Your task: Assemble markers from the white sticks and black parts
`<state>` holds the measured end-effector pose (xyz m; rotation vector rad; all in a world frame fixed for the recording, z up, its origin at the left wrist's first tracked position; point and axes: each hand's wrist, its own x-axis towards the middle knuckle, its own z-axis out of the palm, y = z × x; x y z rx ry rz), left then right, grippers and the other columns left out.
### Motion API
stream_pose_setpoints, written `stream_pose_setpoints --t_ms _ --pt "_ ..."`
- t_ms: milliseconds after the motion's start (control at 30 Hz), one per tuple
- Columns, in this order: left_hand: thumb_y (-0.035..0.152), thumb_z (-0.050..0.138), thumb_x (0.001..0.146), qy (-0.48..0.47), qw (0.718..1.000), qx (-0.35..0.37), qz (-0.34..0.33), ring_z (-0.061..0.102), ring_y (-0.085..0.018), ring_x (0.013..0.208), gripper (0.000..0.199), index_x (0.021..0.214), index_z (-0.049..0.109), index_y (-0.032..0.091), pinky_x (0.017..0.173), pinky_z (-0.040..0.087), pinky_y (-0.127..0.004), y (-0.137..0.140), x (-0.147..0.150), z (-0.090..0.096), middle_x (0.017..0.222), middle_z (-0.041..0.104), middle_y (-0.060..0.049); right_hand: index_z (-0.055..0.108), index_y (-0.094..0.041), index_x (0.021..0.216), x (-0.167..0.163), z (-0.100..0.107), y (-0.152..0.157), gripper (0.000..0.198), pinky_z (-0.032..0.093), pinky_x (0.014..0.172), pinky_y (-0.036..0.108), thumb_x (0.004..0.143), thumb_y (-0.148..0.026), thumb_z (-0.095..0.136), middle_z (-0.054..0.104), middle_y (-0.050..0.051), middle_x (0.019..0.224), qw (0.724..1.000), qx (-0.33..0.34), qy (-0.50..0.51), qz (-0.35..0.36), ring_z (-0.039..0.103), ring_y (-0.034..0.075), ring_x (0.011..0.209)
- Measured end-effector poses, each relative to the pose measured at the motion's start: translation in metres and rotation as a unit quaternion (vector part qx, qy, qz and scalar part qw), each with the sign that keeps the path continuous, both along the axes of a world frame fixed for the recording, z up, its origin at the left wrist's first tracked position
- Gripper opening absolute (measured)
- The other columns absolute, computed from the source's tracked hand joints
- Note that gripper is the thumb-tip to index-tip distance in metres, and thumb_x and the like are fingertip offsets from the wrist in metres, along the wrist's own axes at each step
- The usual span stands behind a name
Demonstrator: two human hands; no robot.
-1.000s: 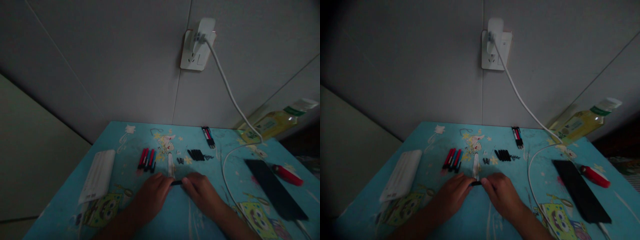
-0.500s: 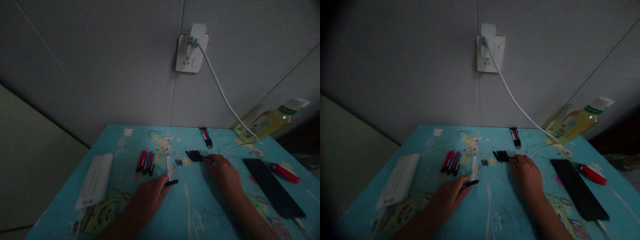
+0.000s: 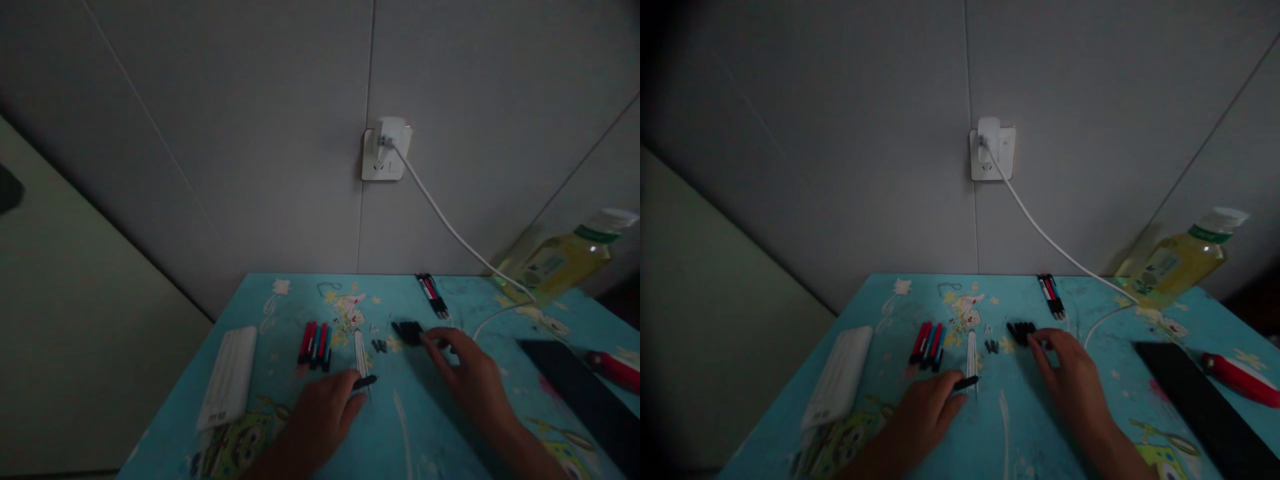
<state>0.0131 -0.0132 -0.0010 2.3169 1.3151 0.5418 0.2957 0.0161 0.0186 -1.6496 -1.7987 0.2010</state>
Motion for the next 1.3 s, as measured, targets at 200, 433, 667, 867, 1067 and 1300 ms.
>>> stream_pose_setpoints --t_ms 200,433,667,867,1067,1300 --pt "0.026 0.053 0.098 0.009 0.998 0.055 0.016 0.072 -0.02 0.085 0.017 0.114 0.059 0.026 0.075 0.054 -0.028 0.003 -0.003 -0.001 0.096 0.074 -0.002 0.067 -0.025 0.092 -0.049 0.005 -0.024 0.016 0.052 0.087 0.037 0.092 -0.039 0.059 0.072 0.007 0.107 0.977 0.011 0.184 0.104 0.067 0.026 0.1" --pt "0.028 0.038 0.102 0.015 0.993 0.115 0.034 0.07 -0.022 0.084 0.026 0.117 0.06 0.024 0.077 0.052 -0.032 0.01 -0.006 0.003 0.093 0.072 -0.005 0.067 -0.019 0.095 -0.073 0.002 -0.017 0.031 0.053 0.08 0.039 0.09 -0.049 0.06 0.074 0.01 0.095 0.94 0.028 0.333 0.065 0.069 0.026 0.086" --pt "0.028 0.035 0.102 0.036 0.99 0.134 0.022 0.07 -0.021 0.088 0.03 0.116 0.061 0.022 0.078 0.051 -0.03 0.011 -0.006 0.0 0.096 0.072 -0.006 0.067 -0.016 0.113 -0.067 -0.011 -0.024 0.046 0.054 0.076 0.041 0.088 -0.055 0.059 0.075 0.012 0.098 0.933 0.041 0.352 0.061 0.07 0.028 0.085" --pt "0.037 0.05 0.098 0.09 0.985 0.146 0.013 0.07 -0.022 0.092 0.029 0.122 0.058 0.023 0.079 0.051 -0.03 0.0 0.0 0.005 0.104 0.073 -0.007 0.066 -0.015 0.119 -0.053 -0.019 -0.046 0.051 0.053 0.072 0.036 0.089 -0.055 0.057 0.076 0.01 0.094 0.946 0.045 0.302 0.105 0.069 0.024 0.076" --pt "0.039 0.048 0.1 0.082 0.988 0.128 -0.012 0.067 -0.018 0.102 0.029 0.122 0.063 0.028 0.089 0.049 -0.027 0.001 0.002 0.001 0.11 0.072 -0.003 0.066 -0.013 0.123 -0.051 -0.028 -0.045 0.055 0.053 0.078 0.037 0.087 -0.054 0.06 0.075 0.012 0.096 0.949 0.025 0.283 0.134 0.069 0.024 0.082" --pt "0.04 0.043 0.101 0.079 0.987 0.137 -0.04 0.067 -0.019 0.103 0.031 0.121 0.065 0.029 0.09 0.048 -0.026 0.007 -0.004 -0.006 0.115 0.072 -0.002 0.074 -0.018 0.105 -0.048 -0.042 -0.034 0.037 0.052 0.082 0.037 0.085 -0.046 0.061 0.076 0.009 0.1 0.947 0.002 0.28 0.16 0.068 0.024 0.087"
